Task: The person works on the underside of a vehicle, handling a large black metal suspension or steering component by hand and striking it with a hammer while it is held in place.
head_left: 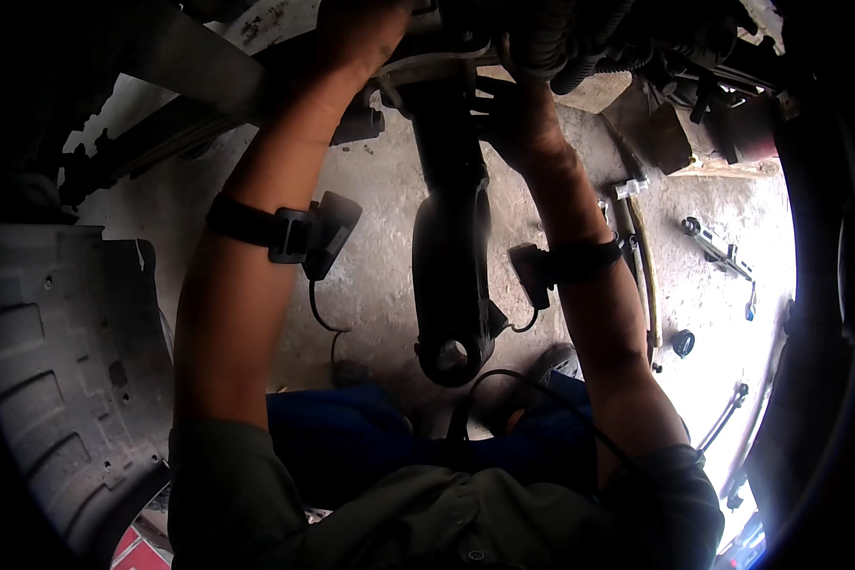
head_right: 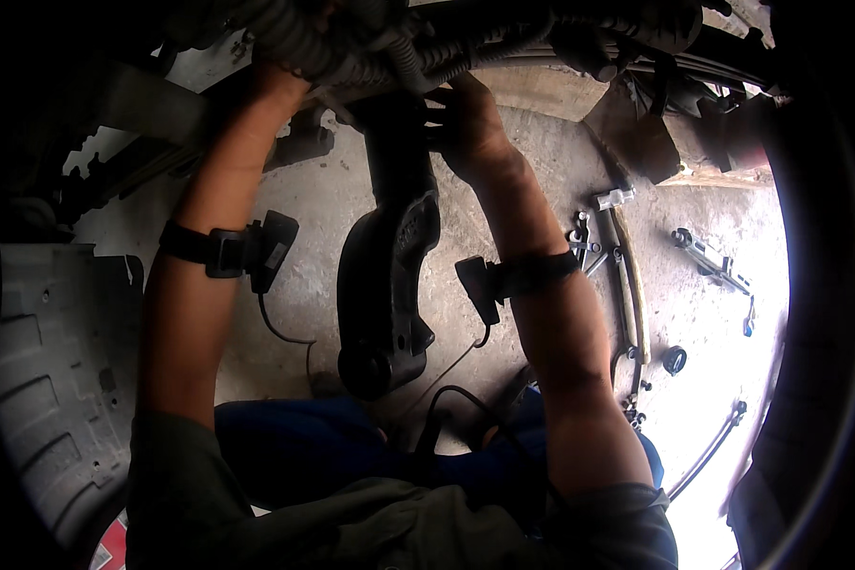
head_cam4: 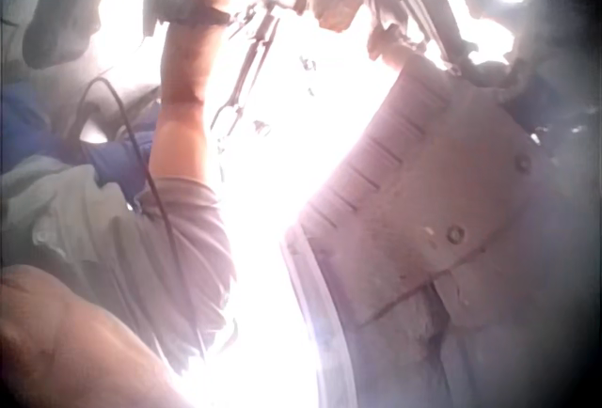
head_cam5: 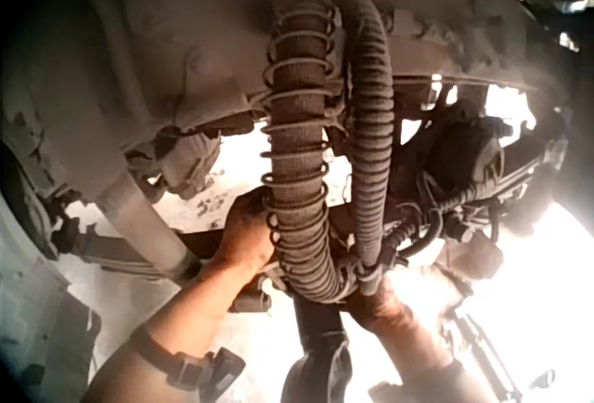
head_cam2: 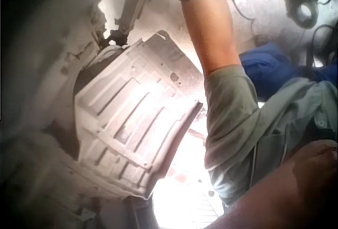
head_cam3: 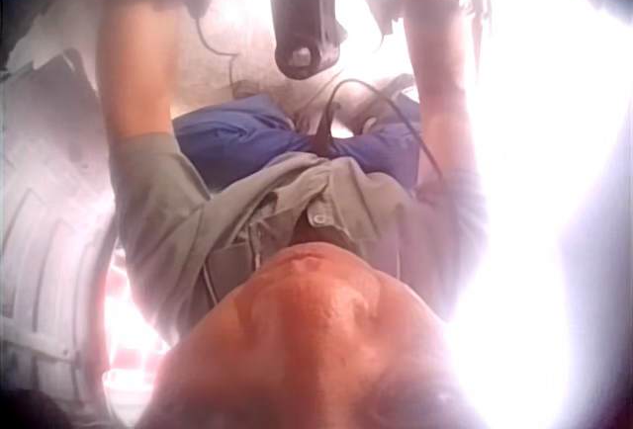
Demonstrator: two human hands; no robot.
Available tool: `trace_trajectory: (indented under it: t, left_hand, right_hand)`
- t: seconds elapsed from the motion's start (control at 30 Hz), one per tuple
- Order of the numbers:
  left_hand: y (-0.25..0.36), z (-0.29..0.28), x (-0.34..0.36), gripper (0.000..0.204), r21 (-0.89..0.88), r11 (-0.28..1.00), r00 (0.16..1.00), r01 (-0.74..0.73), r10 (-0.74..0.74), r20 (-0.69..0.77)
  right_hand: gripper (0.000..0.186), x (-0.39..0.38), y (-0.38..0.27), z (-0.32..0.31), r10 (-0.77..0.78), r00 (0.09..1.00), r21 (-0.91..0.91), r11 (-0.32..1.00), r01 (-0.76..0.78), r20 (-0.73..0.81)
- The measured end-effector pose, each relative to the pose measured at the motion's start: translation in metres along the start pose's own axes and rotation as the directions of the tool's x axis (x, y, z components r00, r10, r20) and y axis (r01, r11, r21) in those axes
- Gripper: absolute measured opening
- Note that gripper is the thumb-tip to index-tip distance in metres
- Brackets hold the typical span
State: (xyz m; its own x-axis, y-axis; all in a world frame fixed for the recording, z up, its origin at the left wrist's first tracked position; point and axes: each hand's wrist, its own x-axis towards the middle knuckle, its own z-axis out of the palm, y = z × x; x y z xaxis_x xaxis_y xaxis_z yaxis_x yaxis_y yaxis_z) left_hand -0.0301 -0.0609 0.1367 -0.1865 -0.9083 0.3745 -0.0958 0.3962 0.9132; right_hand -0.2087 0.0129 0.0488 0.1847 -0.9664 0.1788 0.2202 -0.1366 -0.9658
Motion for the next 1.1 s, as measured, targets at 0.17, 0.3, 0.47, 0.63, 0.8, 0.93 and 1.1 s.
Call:
trace_trajectory:
  t: [0.17, 0.3, 0.47, 0.63, 0.8, 0.93, 1.1]
  left_hand:
    - [-0.012, -0.003, -0.001, 0.026, -0.263, 0.965, 0.991, 0.011, 0.025, 0.134]
    - [-0.029, -0.01, 0.001, 0.027, -0.329, 0.944, 0.991, 0.037, 0.007, 0.133]
    - [-0.009, -0.012, -0.001, 0.027, 0.025, 0.995, 0.994, -0.093, 0.091, 0.06]
    - [-0.012, -0.003, 0.003, 0.027, 0.223, 0.956, 0.981, -0.192, 0.188, 0.038]
    - [-0.006, -0.004, 0.004, 0.027, 0.389, 0.881, 0.959, -0.269, 0.281, 0.028]
    - [-0.006, -0.003, 0.001, 0.027, 0.469, 0.826, 0.941, -0.311, 0.338, 0.028]
    - [-0.006, -0.004, 0.001, 0.028, 0.543, 0.77, 0.925, -0.335, 0.379, 0.033]
  right_hand:
    - [0.064, -0.004, 0.01, -0.005, -0.004, 1.0, -0.192, 0.981, 0.006, 0.009]
    - [0.072, 0.001, 0.021, -0.014, 0.262, 0.965, 0.504, 0.837, -0.213, -0.029]
    - [0.078, 0.009, 0.046, 0.002, 0.388, 0.902, 0.804, 0.468, -0.368, 0.187]
    - [0.085, 0.016, 0.061, 0.002, 0.28, 0.865, 0.86, 0.186, -0.476, 0.418]
    - [0.084, 0.027, 0.079, 0.012, 0.254, 0.905, 0.87, 0.279, -0.406, 0.341]
    - [0.083, 0.031, 0.086, 0.009, 0.263, 0.891, 0.804, 0.39, -0.45, 0.371]
    - [0.081, 0.029, 0.078, 0.024, 0.32, 0.897, 0.801, 0.423, -0.423, 0.305]
